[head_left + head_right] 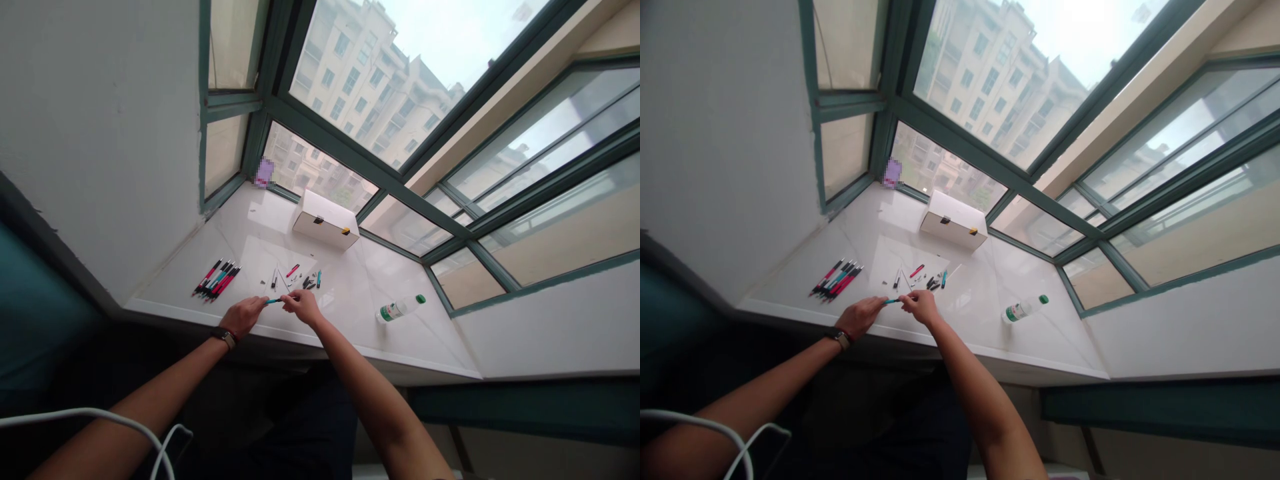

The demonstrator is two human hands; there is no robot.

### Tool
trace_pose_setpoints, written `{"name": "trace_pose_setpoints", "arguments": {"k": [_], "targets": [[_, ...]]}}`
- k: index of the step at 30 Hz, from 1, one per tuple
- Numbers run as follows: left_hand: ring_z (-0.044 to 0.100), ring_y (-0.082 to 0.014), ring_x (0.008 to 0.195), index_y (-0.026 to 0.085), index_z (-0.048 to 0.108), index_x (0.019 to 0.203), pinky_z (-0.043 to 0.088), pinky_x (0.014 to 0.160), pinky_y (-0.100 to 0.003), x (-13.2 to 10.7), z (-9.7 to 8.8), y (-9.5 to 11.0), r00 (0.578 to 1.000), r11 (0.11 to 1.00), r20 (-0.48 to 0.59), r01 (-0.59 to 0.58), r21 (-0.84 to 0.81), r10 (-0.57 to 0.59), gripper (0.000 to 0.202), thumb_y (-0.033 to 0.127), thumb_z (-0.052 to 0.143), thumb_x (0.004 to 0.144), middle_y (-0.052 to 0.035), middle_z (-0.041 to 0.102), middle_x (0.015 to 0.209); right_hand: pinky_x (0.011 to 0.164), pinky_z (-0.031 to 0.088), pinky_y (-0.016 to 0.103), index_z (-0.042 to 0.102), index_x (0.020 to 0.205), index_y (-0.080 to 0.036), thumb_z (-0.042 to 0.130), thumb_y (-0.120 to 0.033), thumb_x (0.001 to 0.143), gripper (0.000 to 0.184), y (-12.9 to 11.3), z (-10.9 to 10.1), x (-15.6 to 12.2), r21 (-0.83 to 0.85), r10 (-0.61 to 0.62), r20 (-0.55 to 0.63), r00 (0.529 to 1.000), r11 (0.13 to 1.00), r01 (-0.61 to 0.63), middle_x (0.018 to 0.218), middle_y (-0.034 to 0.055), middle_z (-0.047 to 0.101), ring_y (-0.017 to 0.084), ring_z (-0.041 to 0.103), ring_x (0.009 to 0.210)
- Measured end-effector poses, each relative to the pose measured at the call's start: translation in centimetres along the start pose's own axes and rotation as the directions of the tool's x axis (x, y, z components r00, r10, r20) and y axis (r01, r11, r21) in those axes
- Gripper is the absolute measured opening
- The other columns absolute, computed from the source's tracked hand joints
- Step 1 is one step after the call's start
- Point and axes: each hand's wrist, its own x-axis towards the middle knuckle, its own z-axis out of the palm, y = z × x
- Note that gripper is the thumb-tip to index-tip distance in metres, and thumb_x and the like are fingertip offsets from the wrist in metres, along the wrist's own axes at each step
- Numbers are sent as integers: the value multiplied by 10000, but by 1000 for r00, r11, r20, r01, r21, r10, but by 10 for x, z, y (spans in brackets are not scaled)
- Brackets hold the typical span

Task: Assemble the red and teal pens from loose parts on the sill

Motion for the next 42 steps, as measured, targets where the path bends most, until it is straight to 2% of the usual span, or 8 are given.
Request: {"name": "trace_pose_setpoints", "arguments": {"k": [8, 13, 18, 22, 27, 35, 38, 42], "targets": [[625, -184, 810, 277, 592, 1217, 437, 641, -265, 1, -3, 2, 999, 999, 47, -9, 31, 8, 340, 356, 332, 1013, -38, 671, 881, 560, 521, 218, 657, 727, -148, 663, -533, 820, 396, 6, -3, 0, 118, 143, 103, 984, 981, -154, 637, 50, 690, 134, 655, 590], [655, -178, 856, 307, 622, 1187, 467, 678, -254, 5, -5, 3, 996, 996, 46, 73, -57, -70, 321, 409, 389, 991, -27, 707, 949, 584, 525, 233, 666, 805, -151, 779, -481, 700, 364, 10, -10, -4, 253, 54, 26, 998, 966, -59, 710, 27, 686, 128, 636, 637], [669, -187, 896, 255, 656, 1099, 501, 742, -275, 13, -11, 7, 987, 960, -4, 156, -234, -161, 329, 433, 411, 971, -37, 720, 1039, 668, 576, 292, 681, 885, -160, 815, -469, 647, 413, 0, -6, -14, 481, 2, -27, 1000, 877, 11, 738, 14, 676, 158, 658, 722], [668, -178, 836, 222, 659, 1084, 508, 772, -285, 18, -26, 26, 978, 874, -11, 179, -452, -207, 319, 440, 471, 947, -42, 733, 965, 693, 591, 317, 709, 960, -170, 782, -476, 702, 407, -16, -4, -20, 523, -94, -26, 995, 847, 94, 798, 34, 700, 176, 673, 768], [665, -171, 794, 235, 661, 1093, 500, 739, -274, 23, -38, 53, 974, 833, 52, 217, -509, -222, 298, 424, 487, 943, -28, 733, 926, 682, 592, 316, 677, 967, -190, 676, -476, 820, 321, -23, -7, -25, 513, -198, -86, 976, 831, 214, 891, 54, 723, 181, 694, 799], [653, -218, 927, 242, 730, 992, 508, 781, -317, 30, -16, 45, 972, 856, -34, 190, -481, -235, 265, 428, 572, 887, -65, 723, 994, 752, 592, 343, 635, 923, -192, 663, -465, 840, 288, -20, -30, -38, 535, -135, -270, 953, 802, 265, 901, 72, 735, 201, 725, 838], [660, -235, 980, 227, 747, 959, 531, 798, -337, 31, -4, 32, 939, 762, 0, 280, -583, -345, 278, 448, 634, 835, -80, 730, 1031, 777, 590, 350, 632, 930, -187, 673, -459, 838, 290, -21, -48, -42, 580, -120, -288, 950, 767, 273, 932, 81, 736, 215, 727, 888], [624, -266, 1144, 180, 745, 948, 460, 1026, -431, 34, -6, 29, 903, 540, 68, 312, -781, -424, 328, 451, 719, 764, -118, 702, 1182, 817, 588, 377, 624, 953, -188, 691, -462, 824, 310, 0, -62, -38, 668, -30, -307, 951, 705, 238, 973, 85, 735, 230, 720, 942]]}}
